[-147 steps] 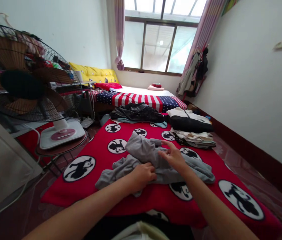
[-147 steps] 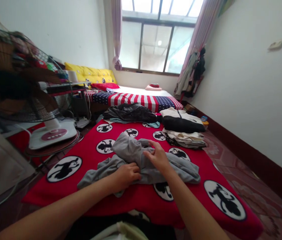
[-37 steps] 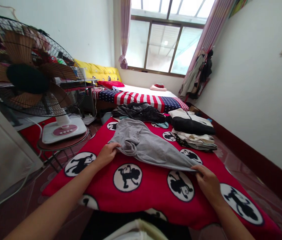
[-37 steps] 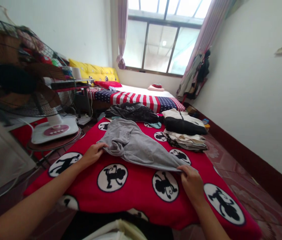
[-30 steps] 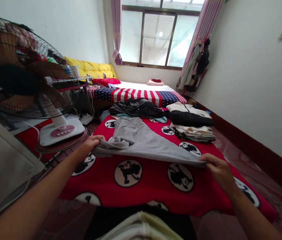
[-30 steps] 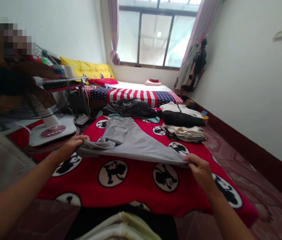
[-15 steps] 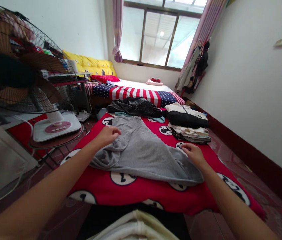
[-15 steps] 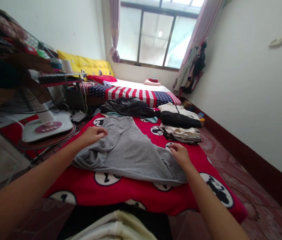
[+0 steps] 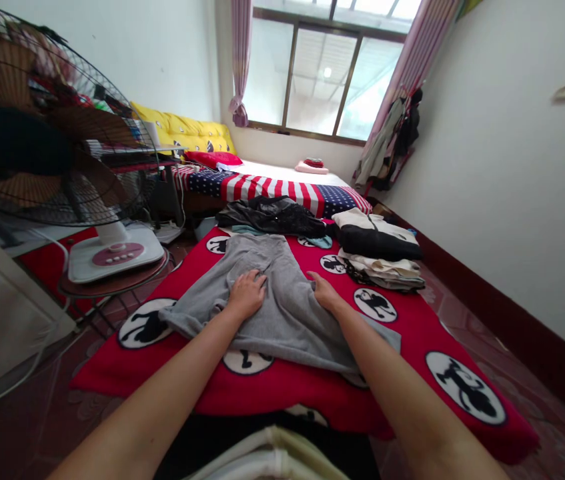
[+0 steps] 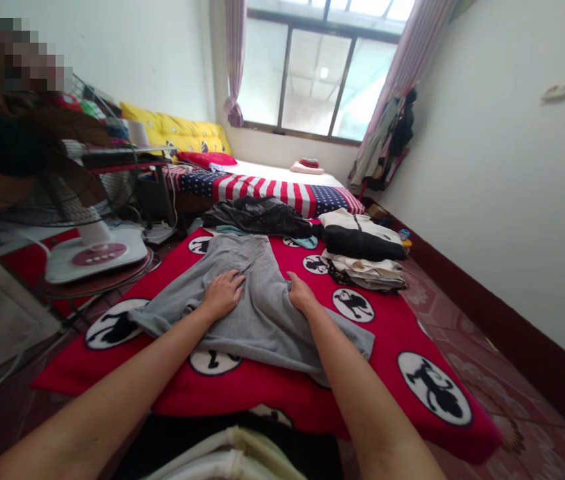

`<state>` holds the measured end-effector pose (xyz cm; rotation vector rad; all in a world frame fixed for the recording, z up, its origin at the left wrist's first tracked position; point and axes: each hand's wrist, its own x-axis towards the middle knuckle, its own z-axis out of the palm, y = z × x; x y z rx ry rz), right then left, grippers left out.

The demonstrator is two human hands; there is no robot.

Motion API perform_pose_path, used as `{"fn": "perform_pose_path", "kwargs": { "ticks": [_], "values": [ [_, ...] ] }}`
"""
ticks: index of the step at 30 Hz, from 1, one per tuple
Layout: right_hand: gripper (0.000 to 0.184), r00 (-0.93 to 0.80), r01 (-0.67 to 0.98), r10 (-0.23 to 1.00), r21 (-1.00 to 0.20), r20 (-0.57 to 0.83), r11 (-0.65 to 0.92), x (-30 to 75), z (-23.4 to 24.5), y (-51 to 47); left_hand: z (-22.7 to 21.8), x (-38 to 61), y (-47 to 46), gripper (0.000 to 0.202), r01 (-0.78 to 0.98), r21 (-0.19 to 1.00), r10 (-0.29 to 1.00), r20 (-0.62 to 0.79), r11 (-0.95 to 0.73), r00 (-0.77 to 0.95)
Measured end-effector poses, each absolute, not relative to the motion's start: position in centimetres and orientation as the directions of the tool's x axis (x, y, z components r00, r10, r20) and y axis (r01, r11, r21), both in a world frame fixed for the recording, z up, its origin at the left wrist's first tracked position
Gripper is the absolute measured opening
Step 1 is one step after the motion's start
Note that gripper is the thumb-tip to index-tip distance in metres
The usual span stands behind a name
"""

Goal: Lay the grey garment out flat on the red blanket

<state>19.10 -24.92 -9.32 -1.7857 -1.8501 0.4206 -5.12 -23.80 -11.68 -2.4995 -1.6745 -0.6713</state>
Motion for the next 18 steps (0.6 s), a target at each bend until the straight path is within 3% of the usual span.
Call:
{"fn": "perform_pose_path", "kwargs": {
  "ticks": [4,7,11,13,15,18],
  "values": [
    [0.027,0.087,0.842,0.967,-0.537,0.238,0.057,19.6,-7.4,-26.0,-11.6,-5.1,-24.0,0.039,0.898,0.172,0.861,0.401,-0.406,0.313],
    [0.030,0.237,0.855,0.906,-0.518,0.350,-0.023,23.9,-4.4,-26.6,-11.6,-5.1,-24.1,0.040,0.900,0.175,0.864,0.399,-0.400,0.307],
    [0.041,0.541,0.817,0.655,-0.515,0.527,-0.261,30.7,-2.1,-27.5,-11.6,-5.0,-24.1,0.040,0.905,0.183,0.875,0.385,-0.385,0.294],
    [0.039,0.609,0.790,0.571,-0.488,0.551,-0.371,32.6,-2.5,-28.1,-11.7,-4.9,-24.1,0.040,0.907,0.182,0.877,0.382,-0.380,0.291],
    [0.038,0.599,0.799,0.601,-0.438,0.529,-0.411,33.2,-3.4,-28.5,-11.7,-4.9,-24.1,0.041,0.908,0.177,0.876,0.383,-0.380,0.292],
    [0.034,0.458,0.877,0.713,-0.399,0.531,-0.267,32.2,-4.3,-28.4,-11.8,-4.8,-24.1,0.041,0.909,0.165,0.873,0.386,-0.383,0.298]
  ]
}}
